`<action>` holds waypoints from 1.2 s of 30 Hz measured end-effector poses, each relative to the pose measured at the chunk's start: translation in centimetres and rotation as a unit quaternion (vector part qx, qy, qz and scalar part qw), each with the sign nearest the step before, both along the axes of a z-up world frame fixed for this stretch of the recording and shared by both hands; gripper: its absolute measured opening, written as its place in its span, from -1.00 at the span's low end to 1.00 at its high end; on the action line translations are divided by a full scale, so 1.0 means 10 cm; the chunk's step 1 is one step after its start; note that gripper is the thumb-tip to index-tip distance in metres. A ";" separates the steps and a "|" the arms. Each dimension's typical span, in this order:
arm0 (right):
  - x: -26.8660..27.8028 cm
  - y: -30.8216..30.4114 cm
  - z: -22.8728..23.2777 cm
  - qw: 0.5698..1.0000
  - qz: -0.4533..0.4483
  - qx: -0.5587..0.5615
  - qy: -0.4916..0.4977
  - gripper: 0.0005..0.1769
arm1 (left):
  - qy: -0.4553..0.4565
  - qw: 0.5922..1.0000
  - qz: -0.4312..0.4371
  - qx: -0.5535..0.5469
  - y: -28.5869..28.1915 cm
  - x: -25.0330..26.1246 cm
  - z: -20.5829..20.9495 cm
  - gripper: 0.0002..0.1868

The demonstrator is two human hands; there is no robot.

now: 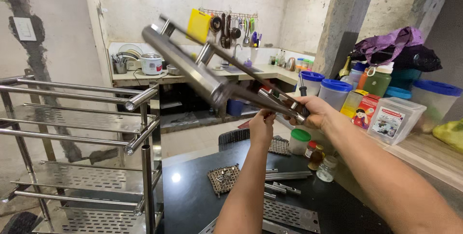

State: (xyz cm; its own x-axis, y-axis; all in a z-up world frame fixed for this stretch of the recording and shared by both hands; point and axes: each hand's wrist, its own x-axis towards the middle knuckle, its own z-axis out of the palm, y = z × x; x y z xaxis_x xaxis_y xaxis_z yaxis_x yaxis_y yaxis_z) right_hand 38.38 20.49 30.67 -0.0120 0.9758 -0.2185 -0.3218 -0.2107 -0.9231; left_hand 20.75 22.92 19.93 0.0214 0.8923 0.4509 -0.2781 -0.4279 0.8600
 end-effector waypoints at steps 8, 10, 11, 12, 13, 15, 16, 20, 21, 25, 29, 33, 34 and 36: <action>-0.15 -0.04 0.05 0.992 -0.016 0.061 -0.113 -0.79 | -0.313 0.927 -0.204 0.036 0.52 0.32 -0.17 -0.78; -0.19 -0.03 0.01 0.990 -0.004 0.053 -0.127 -0.80 | -0.372 0.893 -0.242 0.076 0.56 0.38 -0.25 -0.77; -0.20 -0.02 -0.02 0.991 -0.012 0.030 -0.129 -0.81 | -0.377 0.890 -0.244 0.083 0.58 0.40 -0.28 -0.76; -0.20 0.02 -0.01 0.991 -0.020 0.008 -0.133 -0.81 | -0.383 0.887 -0.243 0.093 0.60 0.40 -0.28 -0.75; -0.18 0.06 0.00 0.991 -0.019 0.004 -0.133 -0.81 | -0.384 0.886 -0.243 0.095 0.63 0.41 -0.27 -0.74; -0.16 0.13 -0.03 0.992 -0.017 -0.009 -0.128 -0.81 | -0.393 0.881 -0.244 0.101 0.63 0.38 -0.33 -0.72; -0.12 0.16 -0.03 0.990 -0.010 -0.003 -0.142 -0.80 | -0.396 0.880 -0.244 0.092 0.62 0.40 -0.34 -0.71; -0.05 0.22 -0.04 0.987 0.012 0.019 -0.160 -0.78 | -0.415 0.870 -0.250 0.087 0.56 0.40 -0.44 -0.66; -0.07 0.22 -0.04 0.987 0.016 0.025 -0.156 -0.78 | -0.424 0.866 -0.250 0.089 0.53 0.39 -0.47 -0.65; -0.19 0.11 0.00 0.987 0.008 0.003 -0.163 -0.78 | -0.436 0.855 -0.250 0.127 0.48 0.33 -0.52 -0.59; -0.36 0.02 0.01 0.985 -0.005 -0.033 -0.171 -0.81 | -0.250 0.949 -0.111 0.155 0.45 0.26 -0.61 -0.60; -0.48 0.03 -0.03 0.990 -0.018 -0.016 -0.138 -0.82 | -0.402 0.891 -0.202 0.059 0.59 0.29 -0.66 -0.54; -0.49 0.03 -0.04 0.989 -0.015 -0.027 -0.145 -0.82 | -0.412 0.879 -0.236 0.052 0.63 0.31 -0.71 -0.57; -0.46 0.05 -0.04 0.986 -0.007 -0.051 -0.158 -0.83 | -0.430 0.851 -0.300 0.036 0.73 0.30 -0.76 -0.63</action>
State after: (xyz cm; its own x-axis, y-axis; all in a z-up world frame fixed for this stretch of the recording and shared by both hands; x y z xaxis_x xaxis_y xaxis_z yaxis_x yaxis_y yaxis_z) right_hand 33.76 20.99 30.31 0.0859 0.9484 -0.3054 -0.0258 -0.3043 -0.9522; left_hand 23.75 30.23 12.36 0.0977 0.8066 0.5829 -0.9783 -0.0298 0.2053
